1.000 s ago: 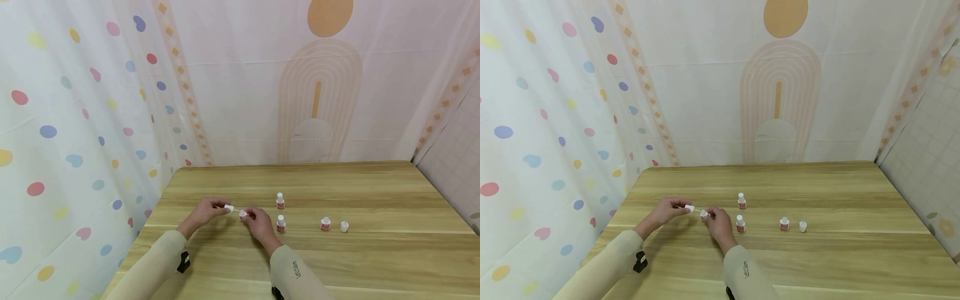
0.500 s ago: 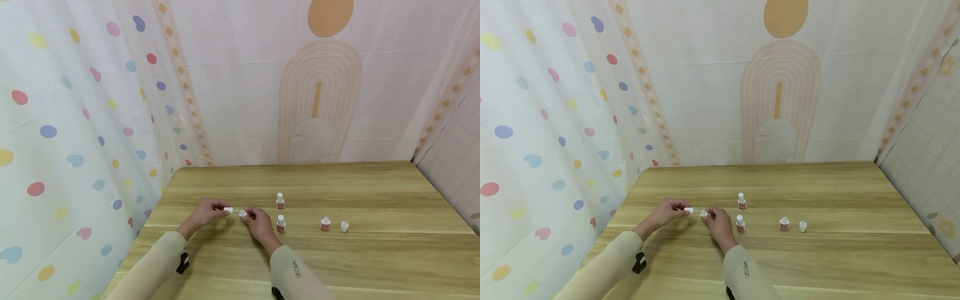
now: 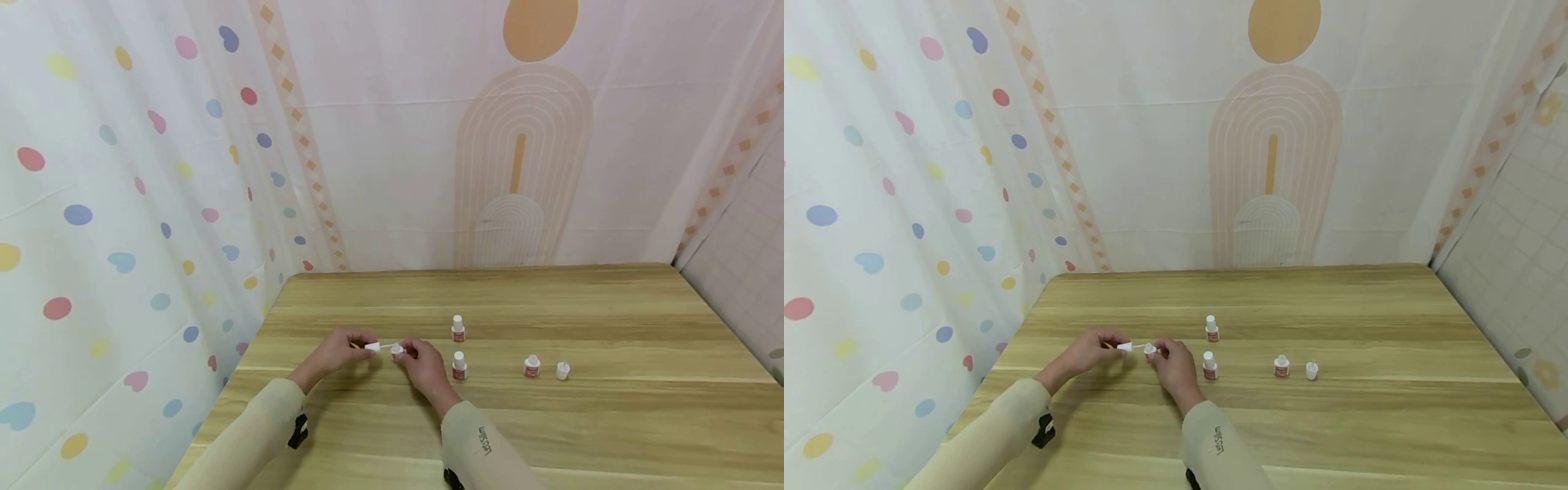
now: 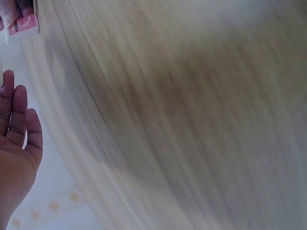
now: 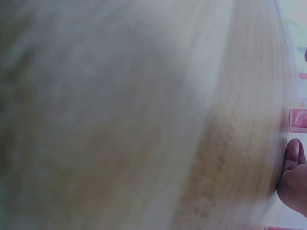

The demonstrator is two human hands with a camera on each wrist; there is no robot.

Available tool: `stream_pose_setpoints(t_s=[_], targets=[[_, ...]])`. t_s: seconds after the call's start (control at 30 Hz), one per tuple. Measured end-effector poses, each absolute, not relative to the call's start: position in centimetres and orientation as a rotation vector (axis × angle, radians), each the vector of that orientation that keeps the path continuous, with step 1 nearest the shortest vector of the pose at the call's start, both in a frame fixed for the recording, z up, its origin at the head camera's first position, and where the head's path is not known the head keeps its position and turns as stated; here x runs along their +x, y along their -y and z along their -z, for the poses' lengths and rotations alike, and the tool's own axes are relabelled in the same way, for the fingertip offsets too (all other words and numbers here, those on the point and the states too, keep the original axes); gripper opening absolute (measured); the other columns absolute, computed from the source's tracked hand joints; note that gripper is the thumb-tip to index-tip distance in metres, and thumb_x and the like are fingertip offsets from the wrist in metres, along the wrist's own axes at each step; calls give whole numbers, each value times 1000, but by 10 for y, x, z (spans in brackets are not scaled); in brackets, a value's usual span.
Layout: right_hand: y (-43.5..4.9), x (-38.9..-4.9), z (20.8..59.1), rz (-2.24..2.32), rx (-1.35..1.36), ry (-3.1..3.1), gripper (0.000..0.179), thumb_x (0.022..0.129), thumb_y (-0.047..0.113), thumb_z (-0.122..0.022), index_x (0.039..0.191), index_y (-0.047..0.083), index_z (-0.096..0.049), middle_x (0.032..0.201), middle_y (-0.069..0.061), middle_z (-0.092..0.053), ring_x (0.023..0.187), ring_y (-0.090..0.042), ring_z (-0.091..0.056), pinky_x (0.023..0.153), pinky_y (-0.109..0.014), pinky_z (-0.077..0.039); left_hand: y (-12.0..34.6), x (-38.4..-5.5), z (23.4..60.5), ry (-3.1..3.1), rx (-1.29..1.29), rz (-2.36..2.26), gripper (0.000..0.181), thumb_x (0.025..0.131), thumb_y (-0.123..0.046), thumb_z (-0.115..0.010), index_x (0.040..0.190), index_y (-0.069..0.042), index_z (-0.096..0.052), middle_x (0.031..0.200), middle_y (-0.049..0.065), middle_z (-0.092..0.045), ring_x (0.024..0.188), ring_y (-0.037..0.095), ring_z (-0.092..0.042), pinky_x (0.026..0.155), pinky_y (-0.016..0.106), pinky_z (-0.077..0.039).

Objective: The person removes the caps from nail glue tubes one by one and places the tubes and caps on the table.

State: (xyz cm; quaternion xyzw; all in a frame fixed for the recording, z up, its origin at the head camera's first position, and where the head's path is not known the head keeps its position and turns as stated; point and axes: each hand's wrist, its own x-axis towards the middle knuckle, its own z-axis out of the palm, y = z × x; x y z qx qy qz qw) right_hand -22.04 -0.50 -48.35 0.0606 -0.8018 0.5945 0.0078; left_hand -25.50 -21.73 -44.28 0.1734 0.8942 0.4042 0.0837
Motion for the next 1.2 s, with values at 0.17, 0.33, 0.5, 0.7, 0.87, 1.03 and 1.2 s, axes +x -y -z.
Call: stream_pose_setpoints(t_s=[0.17,0.33,0.5,0.7,0.87,1.03,1.2], targets=[[5,-220,483,-1865,189,2505,7,94,12,-68,94,5,-70,88,-1,-63,84,-15,-54,78,-35,-46,217,-254,444,-2653,512,-1214,11,89,-14,-75,100,-11,-76,93,-1,-68,87,16,-60,75,35,-50],[5,-220,483,-1860,191,2500,5,94,10,-69,96,6,-70,90,-2,-62,85,-16,-54,78,-36,-47,217,-252,445,-2655,516,-1202,9,90,-12,-74,99,-11,-75,92,-2,-68,87,16,-59,77,36,-50],[5,-219,482,-1853,181,2498,6,92,11,-70,96,6,-70,91,-3,-61,86,-17,-53,79,-37,-46,219,-253,447,-2667,506,-1203,10,89,-12,-74,99,-9,-75,91,0,-68,87,15,-59,77,34,-50],[5,-218,482,-1831,181,2496,8,91,10,-72,97,5,-70,91,-4,-61,87,-18,-53,79,-37,-46,222,-254,449,-2688,464,-1209,13,91,-14,-73,102,-8,-75,92,0,-67,87,15,-58,75,31,-49],[6,-217,482,-1835,177,2494,9,91,11,-72,97,5,-70,91,-4,-61,86,-18,-53,79,-37,-46,222,-254,449,-2686,434,-1259,16,91,-15,-72,105,-6,-74,96,2,-67,90,17,-59,76,31,-49],[6,-218,483,-1836,174,2494,9,91,11,-73,97,5,-70,91,-4,-61,86,-18,-53,79,-37,-47,219,-253,448,-2687,400,-1321,15,90,-14,-74,104,-8,-75,96,2,-68,90,18,-59,75,32,-50],[6,-218,484,-1822,178,2496,9,90,10,-73,97,5,-71,91,-4,-62,86,-17,-54,79,-36,-47,215,-252,446,-2705,389,-1367,17,90,-15,-75,105,-8,-76,95,1,-68,88,18,-58,73,32,-49]])
